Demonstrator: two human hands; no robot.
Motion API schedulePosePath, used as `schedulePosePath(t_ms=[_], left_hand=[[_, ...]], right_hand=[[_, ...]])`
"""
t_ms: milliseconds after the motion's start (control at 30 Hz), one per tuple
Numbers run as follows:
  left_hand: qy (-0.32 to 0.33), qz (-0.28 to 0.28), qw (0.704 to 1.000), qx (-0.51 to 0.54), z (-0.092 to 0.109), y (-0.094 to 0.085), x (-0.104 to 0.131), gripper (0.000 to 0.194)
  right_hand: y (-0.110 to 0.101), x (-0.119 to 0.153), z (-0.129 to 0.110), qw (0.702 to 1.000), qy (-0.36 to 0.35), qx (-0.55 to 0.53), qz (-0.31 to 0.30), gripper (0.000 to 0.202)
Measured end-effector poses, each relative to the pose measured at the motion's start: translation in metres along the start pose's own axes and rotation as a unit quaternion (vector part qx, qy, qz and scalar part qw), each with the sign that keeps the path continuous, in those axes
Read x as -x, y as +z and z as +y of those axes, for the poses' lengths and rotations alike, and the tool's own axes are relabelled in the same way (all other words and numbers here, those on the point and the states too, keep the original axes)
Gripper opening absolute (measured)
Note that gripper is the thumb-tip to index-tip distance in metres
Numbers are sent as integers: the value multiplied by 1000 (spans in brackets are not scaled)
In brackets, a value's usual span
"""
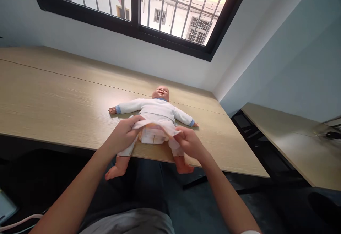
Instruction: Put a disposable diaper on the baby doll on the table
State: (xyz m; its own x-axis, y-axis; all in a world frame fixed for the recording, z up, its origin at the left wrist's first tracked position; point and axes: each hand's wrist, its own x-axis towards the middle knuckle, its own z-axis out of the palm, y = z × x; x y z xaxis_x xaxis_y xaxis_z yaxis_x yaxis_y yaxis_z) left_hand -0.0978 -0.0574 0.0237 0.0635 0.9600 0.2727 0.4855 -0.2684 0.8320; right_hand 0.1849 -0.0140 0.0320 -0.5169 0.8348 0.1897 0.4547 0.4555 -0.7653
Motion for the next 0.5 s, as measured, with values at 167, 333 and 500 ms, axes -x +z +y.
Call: schedulePosePath(t_ms=[167, 333, 500], left_hand=[[-23, 57, 980, 189, -7, 10, -40, 44], [-4, -123, 982, 145, -34, 0, -35, 54], [36, -180, 982, -50, -52, -5, -31, 56]], right_hand=[[1, -52, 13, 974, 36, -217, 55, 31], [20, -71, 21, 935, 62, -345, 54, 40], [31, -79, 23, 895, 108, -432, 20, 48]])
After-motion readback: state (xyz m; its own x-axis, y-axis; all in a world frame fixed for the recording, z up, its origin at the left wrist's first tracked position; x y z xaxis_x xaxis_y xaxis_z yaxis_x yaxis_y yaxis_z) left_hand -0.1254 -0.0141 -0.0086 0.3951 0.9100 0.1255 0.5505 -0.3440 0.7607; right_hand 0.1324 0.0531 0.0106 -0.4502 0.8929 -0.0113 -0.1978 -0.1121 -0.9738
